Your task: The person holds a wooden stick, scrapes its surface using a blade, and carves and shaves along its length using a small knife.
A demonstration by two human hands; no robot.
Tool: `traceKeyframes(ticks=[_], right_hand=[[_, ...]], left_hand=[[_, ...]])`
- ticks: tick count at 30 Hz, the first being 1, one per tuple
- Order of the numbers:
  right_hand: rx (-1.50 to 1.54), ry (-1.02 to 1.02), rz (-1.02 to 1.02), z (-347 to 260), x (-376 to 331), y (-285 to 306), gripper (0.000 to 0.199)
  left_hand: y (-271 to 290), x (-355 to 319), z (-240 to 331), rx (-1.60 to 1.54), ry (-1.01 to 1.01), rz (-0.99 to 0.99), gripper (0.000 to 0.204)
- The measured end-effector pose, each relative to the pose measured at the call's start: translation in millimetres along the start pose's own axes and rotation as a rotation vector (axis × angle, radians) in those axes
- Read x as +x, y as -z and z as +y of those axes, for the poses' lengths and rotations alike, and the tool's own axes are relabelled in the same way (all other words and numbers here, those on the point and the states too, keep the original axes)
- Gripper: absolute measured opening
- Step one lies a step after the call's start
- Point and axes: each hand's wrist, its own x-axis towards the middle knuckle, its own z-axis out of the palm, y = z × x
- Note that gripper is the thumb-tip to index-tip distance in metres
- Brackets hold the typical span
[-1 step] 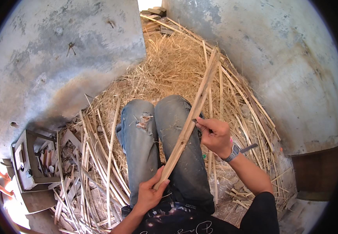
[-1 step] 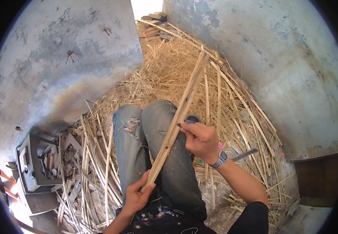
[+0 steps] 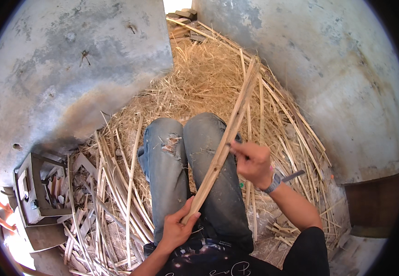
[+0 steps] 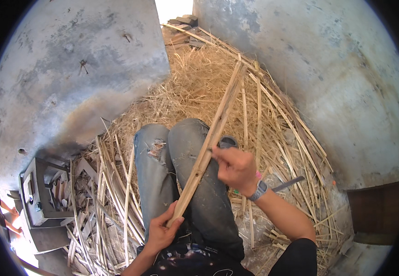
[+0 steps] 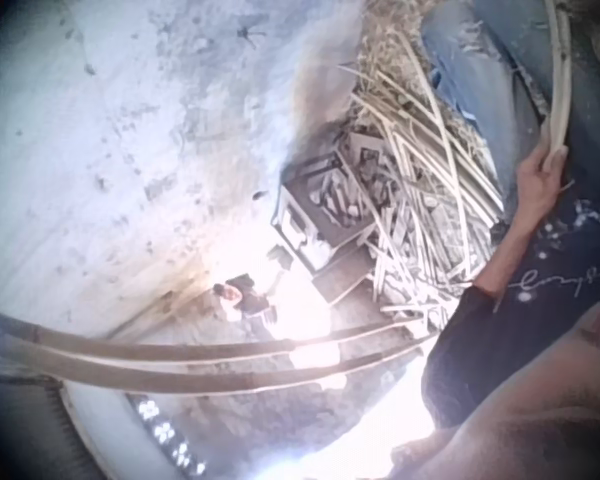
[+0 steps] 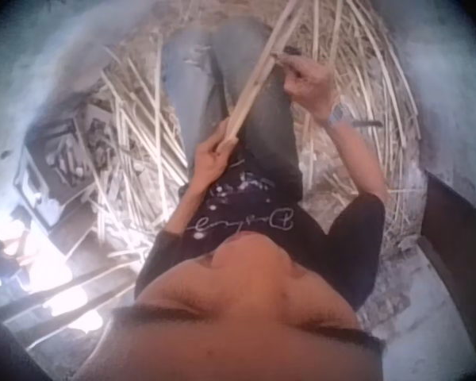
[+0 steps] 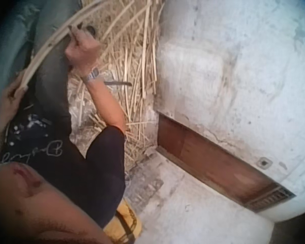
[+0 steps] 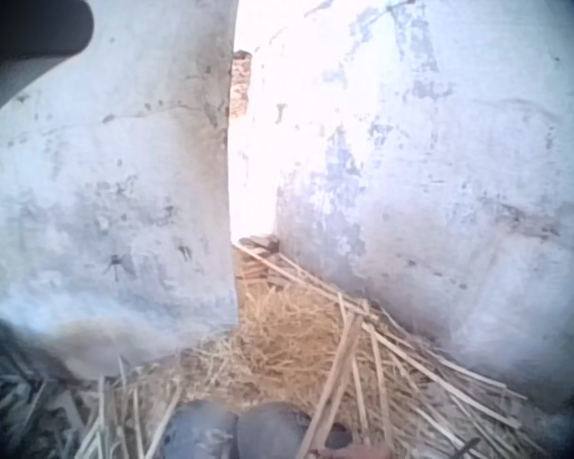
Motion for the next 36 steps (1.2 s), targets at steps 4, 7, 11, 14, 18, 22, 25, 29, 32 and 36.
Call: traceKeyframes(ticks=[4, 7, 11, 14, 18, 22, 25, 29, 32, 36], right_hand=[[0.205, -0.112, -0.178, -22, -25, -1, 0.020], [0.418, -0.273, -0.243, -17, -22, 1, 0.018], [0.754, -0.711, -0.450, -10, -8, 14, 0.015], [0.332, -0.441, -0.186, -2, 9, 17, 0.013], [0.168, -0.281, -0.053, 12, 40, 18, 0.013], [0.126, -0.181, 0.040, 27, 69, 17, 0.013], [0.046, -0.235, 0.066, 38, 85, 21, 0.010], [-0.071, -0.102, 0.155, 47, 104, 23, 0.006], [-0.118, -0.058, 0.098, 48, 100, 21, 0.008], [-0.036, 0.094, -0.071, 35, 69, 8, 0.015]], left_hand=[[2, -3, -5, -0.070, 0.058, -0.019, 0.052], [2, -3, -5, -0.108, 0.087, -0.020, 0.052], [1, -2, -4, -0.089, 0.059, -0.022, 0.052], [4, -3, 4, -0.024, 0.092, -0.022, 0.052], [2, -1, 3, 0.080, -0.067, 0.029, 0.053], [-1, -2, 4, 0.138, -0.139, 0.061, 0.053], [0, -4, 10, 0.186, -0.153, 0.063, 0.054], [0, -4, 12, 0.255, -0.147, 0.045, 0.056], [-1, -2, 7, 0.275, -0.185, 0.062, 0.057], [0, -1, 7, 0.284, -0.140, 0.047, 0.058]])
